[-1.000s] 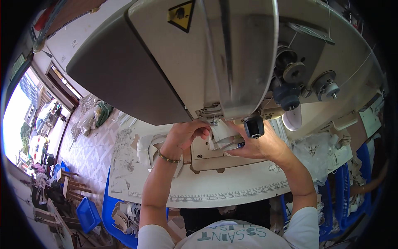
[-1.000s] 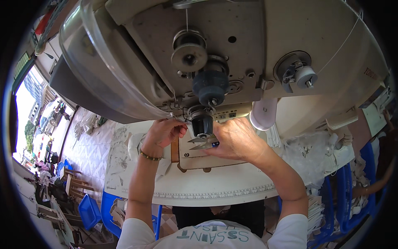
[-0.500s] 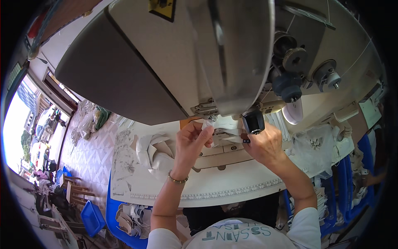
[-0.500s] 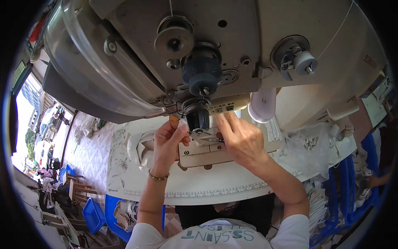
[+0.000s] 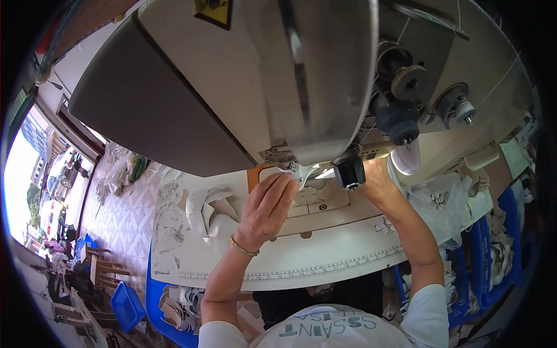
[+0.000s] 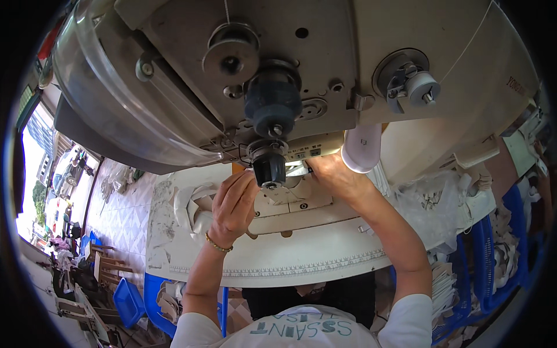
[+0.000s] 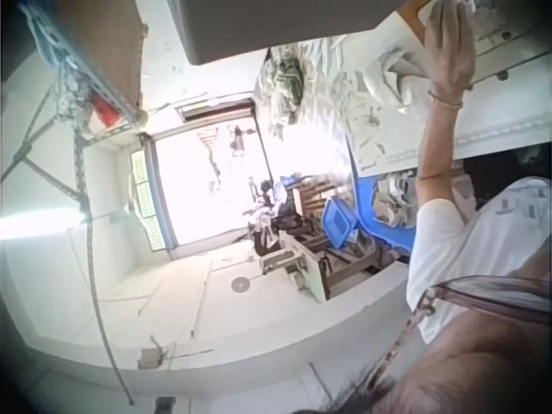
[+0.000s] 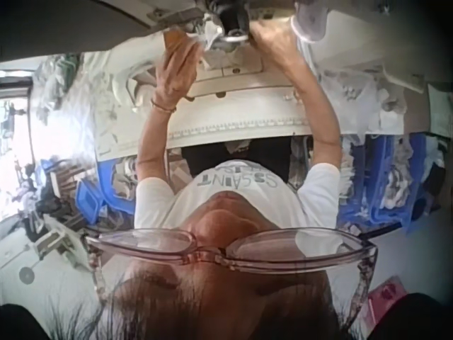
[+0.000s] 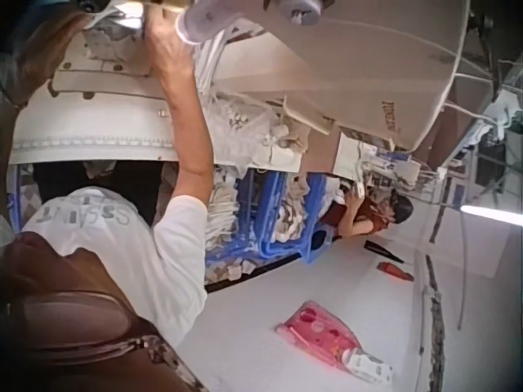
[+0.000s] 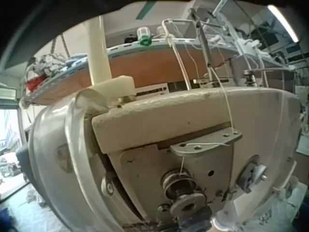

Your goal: The person sews padded fabric pieces and fabric strips together using a sewing machine and trims threads and edges with thread snips.

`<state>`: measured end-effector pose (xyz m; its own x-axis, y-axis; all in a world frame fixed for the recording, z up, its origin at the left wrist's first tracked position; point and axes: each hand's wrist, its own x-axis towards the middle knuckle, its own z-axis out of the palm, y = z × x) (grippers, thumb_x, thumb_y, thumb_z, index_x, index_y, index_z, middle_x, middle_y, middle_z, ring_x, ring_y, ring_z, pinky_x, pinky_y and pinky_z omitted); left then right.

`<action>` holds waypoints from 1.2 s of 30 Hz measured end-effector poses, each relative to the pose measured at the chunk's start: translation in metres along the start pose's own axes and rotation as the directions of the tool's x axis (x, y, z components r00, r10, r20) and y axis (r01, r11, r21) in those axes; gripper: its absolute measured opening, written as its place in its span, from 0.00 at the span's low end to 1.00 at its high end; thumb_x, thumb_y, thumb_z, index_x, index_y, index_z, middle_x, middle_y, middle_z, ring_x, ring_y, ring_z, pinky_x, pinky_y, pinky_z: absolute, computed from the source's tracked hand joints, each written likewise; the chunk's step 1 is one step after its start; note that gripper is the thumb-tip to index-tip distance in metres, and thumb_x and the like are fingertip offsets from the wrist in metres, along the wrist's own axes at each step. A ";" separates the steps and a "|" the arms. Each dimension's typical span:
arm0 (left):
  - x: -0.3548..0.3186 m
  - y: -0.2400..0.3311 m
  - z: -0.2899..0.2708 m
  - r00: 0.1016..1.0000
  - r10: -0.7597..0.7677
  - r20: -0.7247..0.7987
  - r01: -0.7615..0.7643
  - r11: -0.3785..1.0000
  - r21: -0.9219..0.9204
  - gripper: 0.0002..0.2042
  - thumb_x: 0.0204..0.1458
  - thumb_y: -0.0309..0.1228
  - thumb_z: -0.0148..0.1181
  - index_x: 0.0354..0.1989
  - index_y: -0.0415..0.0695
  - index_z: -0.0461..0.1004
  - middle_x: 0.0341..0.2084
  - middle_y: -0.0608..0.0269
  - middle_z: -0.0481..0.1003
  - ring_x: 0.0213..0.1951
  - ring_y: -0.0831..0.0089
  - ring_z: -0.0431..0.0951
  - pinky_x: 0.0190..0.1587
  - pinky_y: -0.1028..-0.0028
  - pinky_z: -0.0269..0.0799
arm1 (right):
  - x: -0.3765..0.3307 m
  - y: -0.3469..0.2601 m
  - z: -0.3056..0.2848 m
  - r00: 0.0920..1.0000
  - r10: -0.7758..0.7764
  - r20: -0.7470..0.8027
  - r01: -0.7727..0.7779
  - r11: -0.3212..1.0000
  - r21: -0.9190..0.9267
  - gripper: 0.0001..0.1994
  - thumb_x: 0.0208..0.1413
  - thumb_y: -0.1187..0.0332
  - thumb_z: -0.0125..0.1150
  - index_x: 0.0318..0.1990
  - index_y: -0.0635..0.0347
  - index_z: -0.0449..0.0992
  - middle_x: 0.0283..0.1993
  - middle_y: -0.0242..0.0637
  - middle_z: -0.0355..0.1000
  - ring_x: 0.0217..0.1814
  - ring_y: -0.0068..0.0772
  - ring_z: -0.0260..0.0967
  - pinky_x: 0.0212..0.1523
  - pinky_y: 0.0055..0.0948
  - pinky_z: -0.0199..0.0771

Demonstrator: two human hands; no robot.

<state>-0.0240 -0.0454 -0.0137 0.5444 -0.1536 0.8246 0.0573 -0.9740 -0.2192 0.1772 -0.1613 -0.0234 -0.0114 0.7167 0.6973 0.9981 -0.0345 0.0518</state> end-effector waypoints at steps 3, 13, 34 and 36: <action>0.000 0.000 0.002 1.000 -0.004 -0.013 0.004 1.000 0.001 0.16 0.34 0.17 0.60 0.37 0.36 0.74 0.37 0.58 0.71 0.39 0.65 0.74 0.39 0.72 0.74 | 0.000 0.004 0.004 1.000 -0.009 -0.013 0.009 1.000 0.016 0.10 0.36 0.73 0.58 0.30 0.56 0.77 0.30 0.35 0.73 0.36 0.40 0.71 0.43 0.39 0.67; 0.006 -0.003 0.007 0.998 -0.064 -0.008 0.063 0.996 -0.064 0.16 0.34 0.15 0.57 0.37 0.35 0.74 0.36 0.57 0.72 0.39 0.62 0.73 0.41 0.70 0.73 | 0.003 0.009 0.011 0.999 0.043 0.015 -0.044 0.997 0.070 0.09 0.37 0.72 0.58 0.31 0.57 0.76 0.34 0.37 0.73 0.37 0.41 0.70 0.42 0.38 0.68; 0.009 0.010 -0.004 0.339 -0.607 0.719 0.557 -0.487 -0.673 0.08 0.53 0.29 0.55 0.36 0.39 0.65 0.21 0.61 0.73 0.20 0.78 0.73 0.20 0.80 0.71 | 0.002 -0.051 -0.017 0.993 0.013 -0.120 0.029 0.939 0.343 0.29 0.22 0.83 0.58 0.43 0.62 0.72 0.44 0.39 0.70 0.26 0.31 0.71 0.24 0.25 0.71; 0.007 0.010 -0.004 0.353 -0.613 0.707 0.526 -0.495 -0.691 0.10 0.53 0.30 0.56 0.39 0.39 0.64 0.23 0.60 0.74 0.22 0.76 0.76 0.23 0.79 0.75 | 0.003 -0.053 -0.017 0.994 -0.022 -0.110 0.056 0.949 0.311 0.30 0.22 0.82 0.58 0.44 0.62 0.72 0.48 0.38 0.70 0.28 0.31 0.73 0.25 0.24 0.73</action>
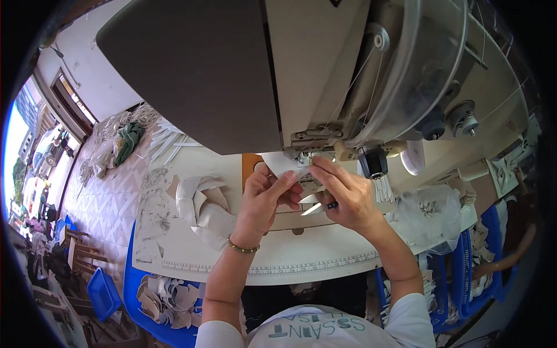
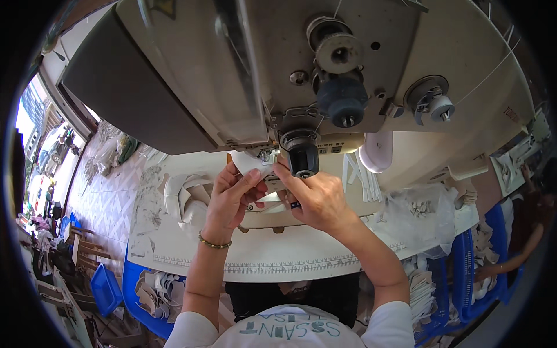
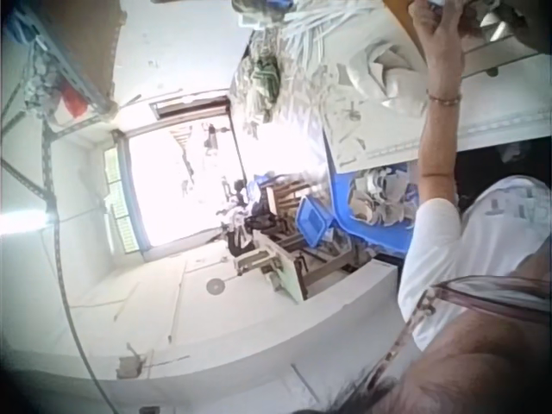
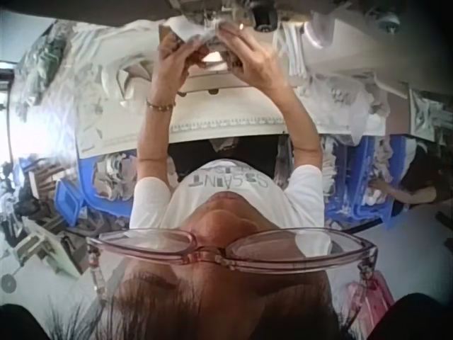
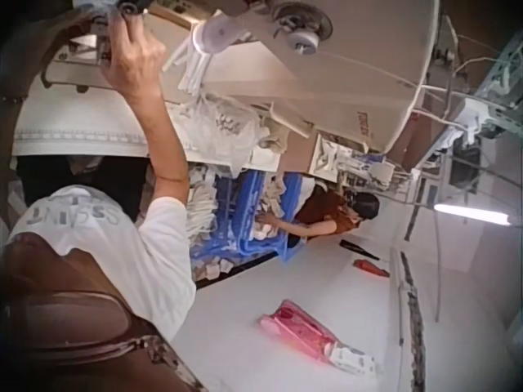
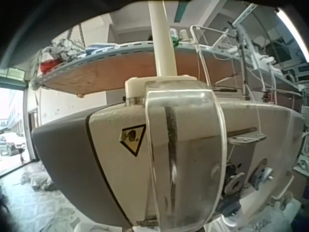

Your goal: The person sews padded fabric pieces and fabric strips together using a sewing machine and trims threads and edges with thread snips.

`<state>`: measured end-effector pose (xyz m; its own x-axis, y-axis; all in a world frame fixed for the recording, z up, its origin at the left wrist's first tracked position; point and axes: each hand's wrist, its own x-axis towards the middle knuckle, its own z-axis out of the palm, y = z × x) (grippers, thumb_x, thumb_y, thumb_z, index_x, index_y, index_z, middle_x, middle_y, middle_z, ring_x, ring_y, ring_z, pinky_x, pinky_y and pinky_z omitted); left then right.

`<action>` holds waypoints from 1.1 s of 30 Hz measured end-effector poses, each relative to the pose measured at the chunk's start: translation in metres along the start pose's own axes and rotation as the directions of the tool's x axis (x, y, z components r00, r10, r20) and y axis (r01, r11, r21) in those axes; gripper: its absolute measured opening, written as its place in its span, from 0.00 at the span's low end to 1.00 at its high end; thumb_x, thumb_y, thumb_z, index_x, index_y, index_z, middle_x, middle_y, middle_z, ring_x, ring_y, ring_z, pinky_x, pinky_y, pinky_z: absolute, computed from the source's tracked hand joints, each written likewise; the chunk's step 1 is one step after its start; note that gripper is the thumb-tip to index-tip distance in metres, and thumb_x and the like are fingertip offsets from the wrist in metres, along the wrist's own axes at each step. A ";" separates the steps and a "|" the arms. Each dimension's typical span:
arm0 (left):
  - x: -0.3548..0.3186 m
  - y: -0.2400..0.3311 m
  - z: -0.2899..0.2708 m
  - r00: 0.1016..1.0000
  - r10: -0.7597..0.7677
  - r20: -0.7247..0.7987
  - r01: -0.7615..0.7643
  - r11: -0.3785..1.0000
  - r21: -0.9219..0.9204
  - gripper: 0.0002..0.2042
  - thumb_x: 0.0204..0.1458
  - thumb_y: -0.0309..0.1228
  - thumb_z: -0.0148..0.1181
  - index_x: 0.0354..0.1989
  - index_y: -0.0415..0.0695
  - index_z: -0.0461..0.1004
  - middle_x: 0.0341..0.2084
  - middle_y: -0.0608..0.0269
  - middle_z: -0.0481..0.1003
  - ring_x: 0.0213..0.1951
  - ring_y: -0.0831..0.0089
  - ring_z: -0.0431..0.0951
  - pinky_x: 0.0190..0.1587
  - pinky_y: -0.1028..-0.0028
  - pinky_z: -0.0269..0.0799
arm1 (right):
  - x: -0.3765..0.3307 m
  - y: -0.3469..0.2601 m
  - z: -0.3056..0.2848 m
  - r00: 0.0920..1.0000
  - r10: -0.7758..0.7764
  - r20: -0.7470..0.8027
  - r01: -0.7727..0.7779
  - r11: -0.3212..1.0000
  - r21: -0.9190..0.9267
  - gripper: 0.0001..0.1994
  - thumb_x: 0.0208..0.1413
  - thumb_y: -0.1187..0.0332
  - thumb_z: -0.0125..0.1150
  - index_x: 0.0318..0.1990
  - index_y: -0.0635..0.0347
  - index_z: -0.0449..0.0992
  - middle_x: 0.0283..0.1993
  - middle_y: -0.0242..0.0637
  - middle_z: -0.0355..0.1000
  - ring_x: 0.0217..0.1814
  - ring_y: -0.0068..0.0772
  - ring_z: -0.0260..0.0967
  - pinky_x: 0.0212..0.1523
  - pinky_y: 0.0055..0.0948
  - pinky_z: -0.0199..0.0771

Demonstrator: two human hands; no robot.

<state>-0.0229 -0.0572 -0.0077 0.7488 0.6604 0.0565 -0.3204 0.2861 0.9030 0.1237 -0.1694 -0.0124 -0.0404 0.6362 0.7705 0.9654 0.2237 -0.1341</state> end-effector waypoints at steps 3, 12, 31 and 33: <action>0.000 -0.001 -0.003 1.000 -0.023 0.017 0.023 1.000 0.007 0.09 0.53 0.29 0.55 0.38 0.39 0.65 0.23 0.60 0.74 0.21 0.77 0.75 0.22 0.79 0.75 | -0.003 -0.002 -0.001 1.000 0.003 0.009 -0.003 1.000 -0.008 0.30 0.22 0.82 0.59 0.45 0.61 0.72 0.49 0.37 0.70 0.28 0.31 0.73 0.24 0.24 0.73; 0.005 0.000 -0.002 0.997 -0.077 -0.022 0.077 0.997 -0.030 0.08 0.53 0.32 0.56 0.33 0.41 0.67 0.18 0.64 0.72 0.19 0.79 0.74 0.19 0.81 0.71 | 0.000 0.001 0.003 1.000 0.026 0.002 -0.026 0.999 -0.047 0.31 0.24 0.82 0.59 0.48 0.61 0.71 0.51 0.37 0.69 0.29 0.31 0.73 0.24 0.23 0.74; 0.037 0.035 -0.017 0.990 0.081 0.115 -0.140 0.491 0.860 0.11 0.48 0.31 0.54 0.35 0.35 0.73 0.29 0.53 0.76 0.33 0.65 0.75 0.37 0.71 0.68 | -0.001 0.007 0.013 1.000 0.013 0.001 -0.013 1.000 -0.019 0.30 0.23 0.84 0.56 0.46 0.61 0.70 0.52 0.36 0.69 0.27 0.29 0.71 0.23 0.23 0.73; 0.034 0.046 -0.005 0.997 -0.017 0.075 -0.058 0.471 0.880 0.11 0.49 0.32 0.54 0.35 0.35 0.73 0.29 0.55 0.76 0.32 0.67 0.75 0.36 0.72 0.68 | -0.002 0.009 0.013 1.000 0.004 -0.010 -0.004 1.000 -0.021 0.30 0.23 0.84 0.56 0.45 0.61 0.70 0.51 0.36 0.69 0.27 0.30 0.71 0.23 0.23 0.73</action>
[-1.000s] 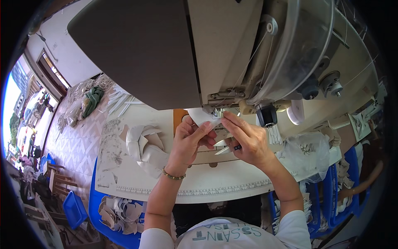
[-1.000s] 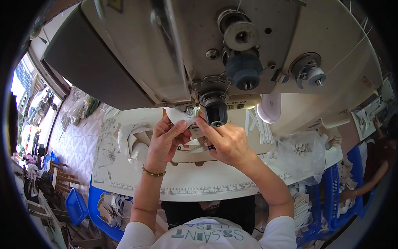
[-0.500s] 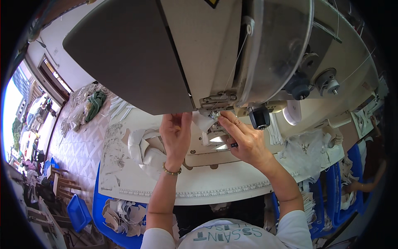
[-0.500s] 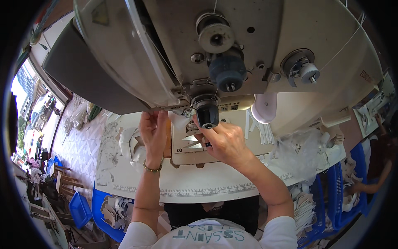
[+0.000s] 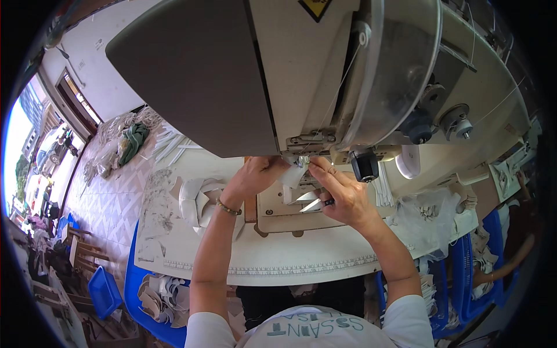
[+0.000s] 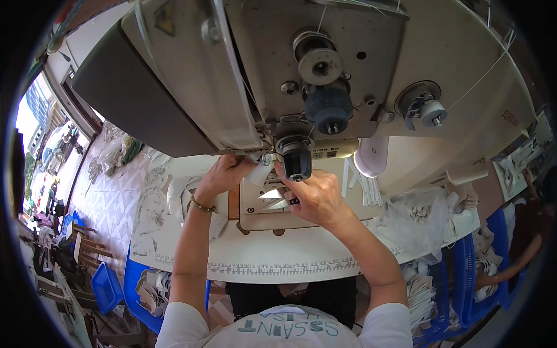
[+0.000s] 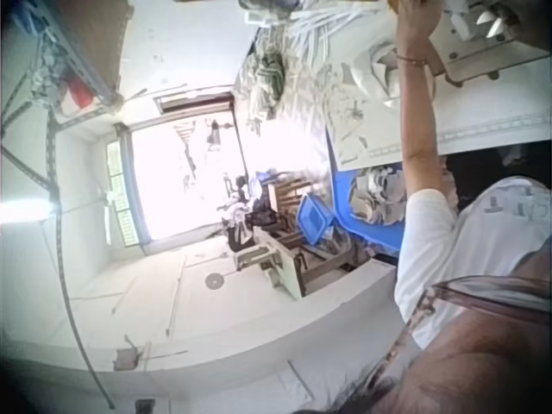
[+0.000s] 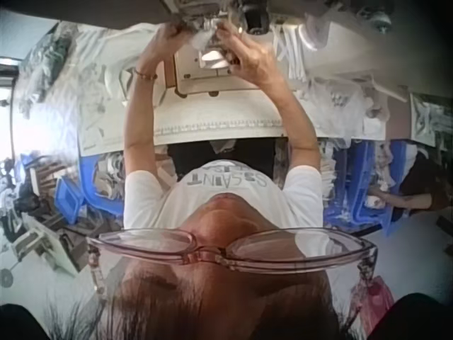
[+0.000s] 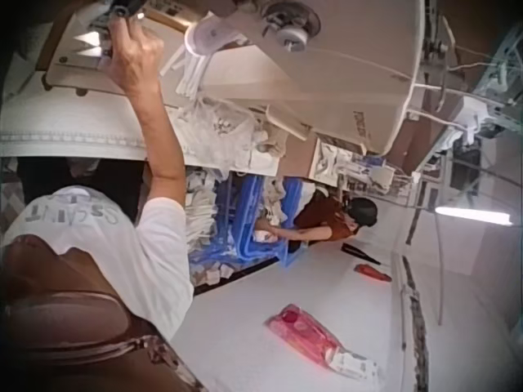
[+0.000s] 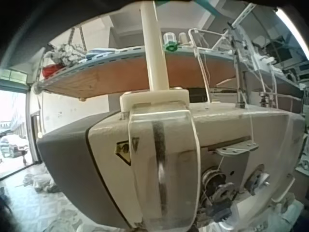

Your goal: The person sews padded fabric pieces and fabric strips together using a sewing machine and trims threads and edges with thread snips.

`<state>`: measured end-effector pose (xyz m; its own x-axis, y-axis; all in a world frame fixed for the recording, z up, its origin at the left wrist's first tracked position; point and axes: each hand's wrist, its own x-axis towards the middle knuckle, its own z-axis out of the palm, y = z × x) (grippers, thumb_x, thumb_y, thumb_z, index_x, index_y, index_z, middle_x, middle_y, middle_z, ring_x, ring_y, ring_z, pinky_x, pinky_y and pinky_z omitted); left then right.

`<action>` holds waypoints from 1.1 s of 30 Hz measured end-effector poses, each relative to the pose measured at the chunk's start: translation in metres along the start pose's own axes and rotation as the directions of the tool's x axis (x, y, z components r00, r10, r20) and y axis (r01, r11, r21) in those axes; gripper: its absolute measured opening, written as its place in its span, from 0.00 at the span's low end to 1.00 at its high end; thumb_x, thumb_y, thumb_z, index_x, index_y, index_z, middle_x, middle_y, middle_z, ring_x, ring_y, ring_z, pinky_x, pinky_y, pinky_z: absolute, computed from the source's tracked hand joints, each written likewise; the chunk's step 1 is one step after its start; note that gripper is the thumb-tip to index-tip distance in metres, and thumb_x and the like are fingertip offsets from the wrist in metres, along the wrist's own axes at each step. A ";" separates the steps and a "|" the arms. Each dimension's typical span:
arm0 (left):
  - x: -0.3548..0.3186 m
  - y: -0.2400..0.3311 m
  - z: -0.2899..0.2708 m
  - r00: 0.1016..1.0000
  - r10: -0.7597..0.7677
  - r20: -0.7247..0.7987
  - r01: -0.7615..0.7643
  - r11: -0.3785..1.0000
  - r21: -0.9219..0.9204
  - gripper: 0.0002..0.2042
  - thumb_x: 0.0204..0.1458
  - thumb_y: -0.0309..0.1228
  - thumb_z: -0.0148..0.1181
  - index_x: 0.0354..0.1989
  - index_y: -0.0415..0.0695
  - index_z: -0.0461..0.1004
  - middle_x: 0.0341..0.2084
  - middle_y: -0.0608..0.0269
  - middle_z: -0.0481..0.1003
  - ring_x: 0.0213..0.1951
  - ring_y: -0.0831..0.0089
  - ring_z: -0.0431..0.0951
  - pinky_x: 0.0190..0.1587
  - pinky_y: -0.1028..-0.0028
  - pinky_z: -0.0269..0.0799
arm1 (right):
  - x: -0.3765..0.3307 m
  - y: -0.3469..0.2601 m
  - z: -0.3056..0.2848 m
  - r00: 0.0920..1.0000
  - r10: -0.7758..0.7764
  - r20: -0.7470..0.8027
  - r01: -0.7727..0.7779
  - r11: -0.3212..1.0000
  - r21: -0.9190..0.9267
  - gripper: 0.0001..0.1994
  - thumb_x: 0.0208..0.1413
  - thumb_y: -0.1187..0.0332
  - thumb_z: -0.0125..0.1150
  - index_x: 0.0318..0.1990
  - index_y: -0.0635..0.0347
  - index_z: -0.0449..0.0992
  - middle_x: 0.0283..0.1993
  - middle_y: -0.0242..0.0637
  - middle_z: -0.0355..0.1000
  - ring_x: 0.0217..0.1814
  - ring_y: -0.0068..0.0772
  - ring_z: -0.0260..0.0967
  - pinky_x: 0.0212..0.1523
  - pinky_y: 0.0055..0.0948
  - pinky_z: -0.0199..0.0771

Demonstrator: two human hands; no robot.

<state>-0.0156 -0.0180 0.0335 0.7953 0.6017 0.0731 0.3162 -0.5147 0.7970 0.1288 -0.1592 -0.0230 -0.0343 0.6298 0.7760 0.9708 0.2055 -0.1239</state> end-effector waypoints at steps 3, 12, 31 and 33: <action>0.003 0.005 0.000 1.000 -0.027 0.009 0.026 0.997 0.067 0.11 0.50 0.31 0.55 0.36 0.36 0.73 0.28 0.55 0.75 0.31 0.69 0.73 0.35 0.71 0.68 | -0.003 0.002 0.000 1.000 0.005 -0.026 -0.004 0.999 0.039 0.30 0.25 0.85 0.56 0.46 0.61 0.70 0.51 0.38 0.69 0.27 0.30 0.71 0.24 0.23 0.73; -0.021 -0.019 0.042 0.962 0.053 -0.269 -0.169 0.886 -0.431 0.11 0.47 0.31 0.61 0.34 0.36 0.70 0.24 0.69 0.72 0.27 0.86 0.66 0.30 0.82 0.64 | -0.010 -0.010 -0.010 0.959 0.137 -0.247 -0.081 0.971 0.223 0.27 0.27 0.81 0.63 0.45 0.59 0.72 0.43 0.40 0.71 0.27 0.30 0.69 0.24 0.25 0.70; -0.013 -0.018 0.045 0.968 0.012 -0.251 -0.155 0.813 -0.562 0.11 0.49 0.29 0.59 0.36 0.37 0.69 0.27 0.68 0.72 0.29 0.85 0.68 0.32 0.84 0.65 | -0.001 -0.005 -0.008 0.992 -0.012 -0.127 0.020 0.998 0.066 0.12 0.30 0.77 0.63 0.28 0.60 0.70 0.41 0.40 0.72 0.18 0.30 0.68 0.18 0.27 0.67; -0.018 -0.014 0.052 0.960 -0.017 -0.281 -0.157 0.795 -0.586 0.10 0.49 0.29 0.59 0.36 0.37 0.68 0.27 0.69 0.71 0.29 0.86 0.67 0.31 0.84 0.63 | -0.001 -0.004 -0.006 0.994 0.032 -0.104 -0.025 0.997 0.072 0.14 0.33 0.76 0.63 0.32 0.60 0.71 0.40 0.38 0.72 0.20 0.31 0.70 0.19 0.28 0.68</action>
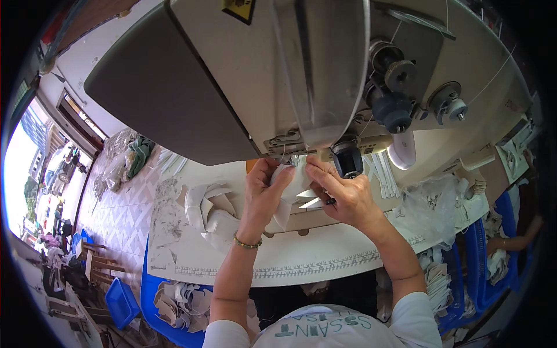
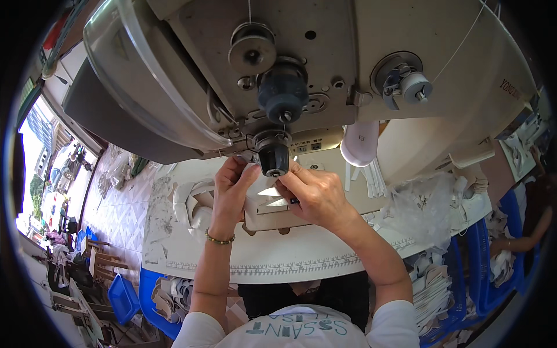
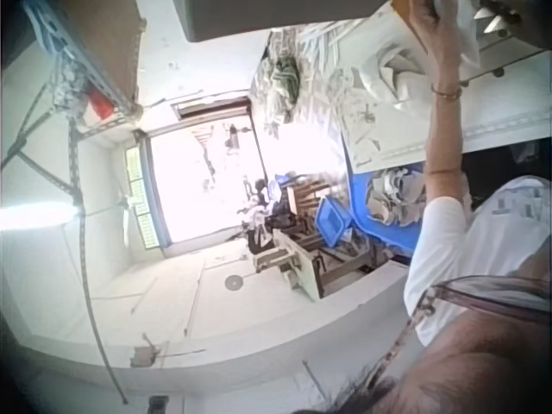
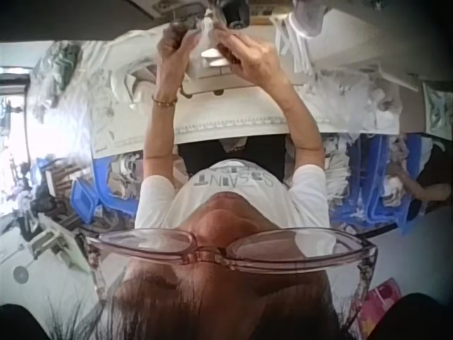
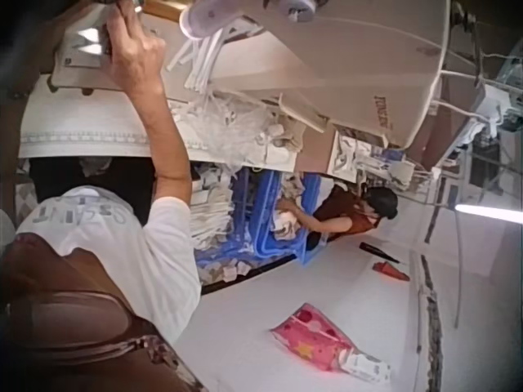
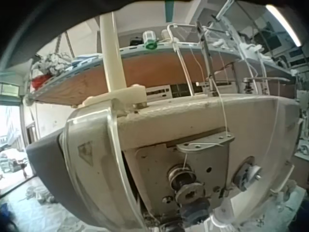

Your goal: The person sews padded fabric pieces and fabric strips together using a sewing machine and trims threads and edges with thread snips.

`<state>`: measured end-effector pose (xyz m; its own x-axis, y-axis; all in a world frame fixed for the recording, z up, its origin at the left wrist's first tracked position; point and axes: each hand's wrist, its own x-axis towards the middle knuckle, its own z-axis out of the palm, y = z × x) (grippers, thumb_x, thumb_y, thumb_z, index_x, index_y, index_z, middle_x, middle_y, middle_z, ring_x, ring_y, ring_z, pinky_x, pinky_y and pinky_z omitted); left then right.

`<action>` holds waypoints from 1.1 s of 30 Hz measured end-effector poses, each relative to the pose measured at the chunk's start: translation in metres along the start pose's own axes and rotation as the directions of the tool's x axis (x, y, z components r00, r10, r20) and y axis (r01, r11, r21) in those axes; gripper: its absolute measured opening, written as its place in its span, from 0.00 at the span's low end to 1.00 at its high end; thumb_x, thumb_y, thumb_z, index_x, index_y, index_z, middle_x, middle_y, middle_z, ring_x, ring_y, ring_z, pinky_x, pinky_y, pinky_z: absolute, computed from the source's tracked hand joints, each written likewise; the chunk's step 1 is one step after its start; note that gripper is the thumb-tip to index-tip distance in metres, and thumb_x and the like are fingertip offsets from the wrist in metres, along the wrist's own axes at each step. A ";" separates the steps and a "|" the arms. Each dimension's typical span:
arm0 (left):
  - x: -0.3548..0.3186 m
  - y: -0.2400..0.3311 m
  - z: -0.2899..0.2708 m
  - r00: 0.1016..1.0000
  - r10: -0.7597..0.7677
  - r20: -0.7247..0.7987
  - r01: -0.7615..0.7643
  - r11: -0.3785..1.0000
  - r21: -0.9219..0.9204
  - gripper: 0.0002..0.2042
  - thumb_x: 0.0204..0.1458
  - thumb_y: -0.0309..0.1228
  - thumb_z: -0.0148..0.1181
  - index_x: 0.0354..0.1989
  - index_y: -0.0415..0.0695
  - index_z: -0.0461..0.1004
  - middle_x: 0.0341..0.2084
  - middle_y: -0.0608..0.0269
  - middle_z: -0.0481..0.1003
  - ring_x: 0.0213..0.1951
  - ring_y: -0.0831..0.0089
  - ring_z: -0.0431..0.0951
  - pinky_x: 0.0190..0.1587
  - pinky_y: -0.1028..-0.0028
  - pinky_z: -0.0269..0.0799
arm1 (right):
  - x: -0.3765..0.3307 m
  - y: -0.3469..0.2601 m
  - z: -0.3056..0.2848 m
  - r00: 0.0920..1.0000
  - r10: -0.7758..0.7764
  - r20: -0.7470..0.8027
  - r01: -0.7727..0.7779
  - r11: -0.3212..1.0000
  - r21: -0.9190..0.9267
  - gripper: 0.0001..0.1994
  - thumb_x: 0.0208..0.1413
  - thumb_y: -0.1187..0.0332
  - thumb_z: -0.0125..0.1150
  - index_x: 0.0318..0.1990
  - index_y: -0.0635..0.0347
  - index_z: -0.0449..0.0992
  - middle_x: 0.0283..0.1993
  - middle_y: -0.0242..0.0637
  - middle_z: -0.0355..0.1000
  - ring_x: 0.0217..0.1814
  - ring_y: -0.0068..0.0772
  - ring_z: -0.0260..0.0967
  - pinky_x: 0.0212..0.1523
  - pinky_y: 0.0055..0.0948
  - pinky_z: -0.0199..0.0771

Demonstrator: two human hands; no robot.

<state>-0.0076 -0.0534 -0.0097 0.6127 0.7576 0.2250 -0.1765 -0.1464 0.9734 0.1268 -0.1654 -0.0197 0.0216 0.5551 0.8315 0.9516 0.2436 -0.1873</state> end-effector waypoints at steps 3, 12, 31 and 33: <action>-0.015 -0.009 0.022 0.986 0.064 -0.157 -0.069 0.997 -0.022 0.08 0.51 0.29 0.57 0.35 0.38 0.68 0.25 0.72 0.69 0.28 0.88 0.64 0.29 0.85 0.60 | 0.007 0.003 -0.006 0.994 0.045 0.096 -0.048 0.998 0.029 0.16 0.36 0.76 0.64 0.37 0.60 0.71 0.39 0.37 0.72 0.22 0.33 0.70 0.20 0.29 0.69; -0.036 0.000 0.014 0.998 0.016 -0.060 -0.021 0.997 -0.081 0.16 0.53 0.28 0.56 0.48 0.32 0.66 0.27 0.67 0.73 0.29 0.86 0.70 0.31 0.84 0.67 | -0.013 0.001 -0.024 0.959 0.250 0.131 -0.282 0.840 0.464 0.22 0.40 0.77 0.60 0.48 0.63 0.71 0.51 0.49 0.68 0.39 0.34 0.74 0.36 0.25 0.74; -0.039 0.002 0.017 0.998 0.051 -0.029 -0.053 0.997 -0.051 0.20 0.50 0.23 0.58 0.51 0.28 0.63 0.29 0.57 0.74 0.30 0.77 0.75 0.34 0.76 0.78 | -0.011 -0.015 -0.022 0.937 0.344 0.061 -0.329 0.810 0.484 0.21 0.32 0.85 0.60 0.41 0.64 0.75 0.52 0.47 0.69 0.37 0.33 0.72 0.39 0.27 0.72; -0.035 -0.002 0.017 1.000 0.019 -0.024 -0.020 0.997 -0.072 0.21 0.49 0.22 0.58 0.51 0.27 0.63 0.30 0.57 0.74 0.31 0.77 0.75 0.34 0.76 0.78 | -0.012 -0.012 -0.020 0.929 0.360 0.086 -0.354 0.795 0.493 0.22 0.32 0.86 0.60 0.42 0.64 0.74 0.52 0.47 0.68 0.37 0.34 0.72 0.39 0.27 0.72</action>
<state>-0.0159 -0.0903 -0.0185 0.5904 0.7700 0.2421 -0.2437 -0.1159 0.9629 0.1210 -0.1910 -0.0172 0.3366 0.6716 0.6601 0.5979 0.3892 -0.7008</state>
